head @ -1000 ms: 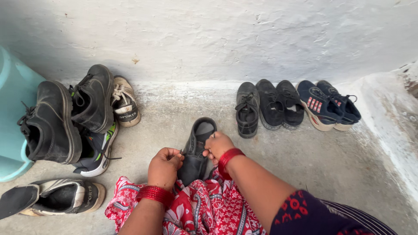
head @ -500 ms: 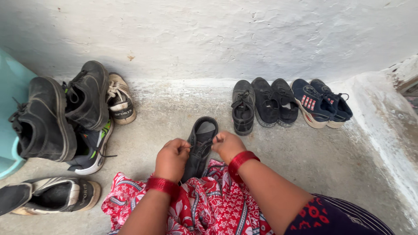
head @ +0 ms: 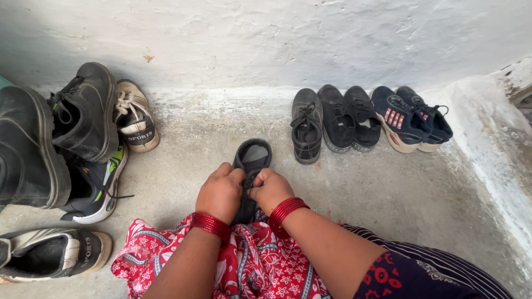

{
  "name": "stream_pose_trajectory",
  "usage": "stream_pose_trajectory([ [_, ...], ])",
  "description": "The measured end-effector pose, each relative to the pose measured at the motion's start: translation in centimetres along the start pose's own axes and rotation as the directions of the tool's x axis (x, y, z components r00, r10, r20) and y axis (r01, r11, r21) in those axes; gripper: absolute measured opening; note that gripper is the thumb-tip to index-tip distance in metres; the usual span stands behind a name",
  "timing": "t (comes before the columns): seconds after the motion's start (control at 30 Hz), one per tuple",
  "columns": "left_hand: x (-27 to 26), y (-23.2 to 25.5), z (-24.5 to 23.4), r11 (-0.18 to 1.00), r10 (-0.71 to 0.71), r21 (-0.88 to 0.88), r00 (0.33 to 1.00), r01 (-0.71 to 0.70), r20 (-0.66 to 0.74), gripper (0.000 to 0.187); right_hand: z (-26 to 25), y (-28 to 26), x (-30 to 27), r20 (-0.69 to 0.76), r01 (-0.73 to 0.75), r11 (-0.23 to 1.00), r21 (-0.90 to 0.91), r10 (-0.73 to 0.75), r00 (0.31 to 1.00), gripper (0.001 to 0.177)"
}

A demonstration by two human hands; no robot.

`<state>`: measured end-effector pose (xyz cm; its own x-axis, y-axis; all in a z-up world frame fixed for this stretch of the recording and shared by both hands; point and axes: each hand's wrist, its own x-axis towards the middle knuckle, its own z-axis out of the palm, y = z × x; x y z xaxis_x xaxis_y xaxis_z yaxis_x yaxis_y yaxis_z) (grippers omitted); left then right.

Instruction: The person sits on the floor and re-laces a single black shoe by threading the laces through the eyelets and tying them. The person handles the shoe and laces by hand throughout the clip.

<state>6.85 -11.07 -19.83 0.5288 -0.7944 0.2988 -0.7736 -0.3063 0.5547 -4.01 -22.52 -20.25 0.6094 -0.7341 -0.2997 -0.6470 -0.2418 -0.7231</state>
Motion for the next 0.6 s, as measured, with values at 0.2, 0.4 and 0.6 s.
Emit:
stream_pose_trajectory([
  [0.2, 0.2, -1.0, 1.3, 0.977, -0.144, -0.170, 0.986, 0.128, -0.080, 0.012, 0.7, 1.2, 1.6, 0.042, 0.055, 0.959, 0.277, -0.069, 0.997, 0.022],
  [0.4, 0.2, -2.7, 2.1, 0.885, -0.297, -0.377, 0.955, 0.271, -0.010, 0.012, 1.2, 1.7, 1.9, 0.101, 0.125, 0.935, 0.333, -0.167, 0.981, 0.020],
  [0.6, 0.3, -3.4, 1.8, 0.930, -0.264, -0.265, 0.965, 0.254, 0.001, 0.012, 1.3, 0.9, 1.1, 0.077, 0.250, 0.941, 0.230, -0.274, 0.959, 0.019],
])
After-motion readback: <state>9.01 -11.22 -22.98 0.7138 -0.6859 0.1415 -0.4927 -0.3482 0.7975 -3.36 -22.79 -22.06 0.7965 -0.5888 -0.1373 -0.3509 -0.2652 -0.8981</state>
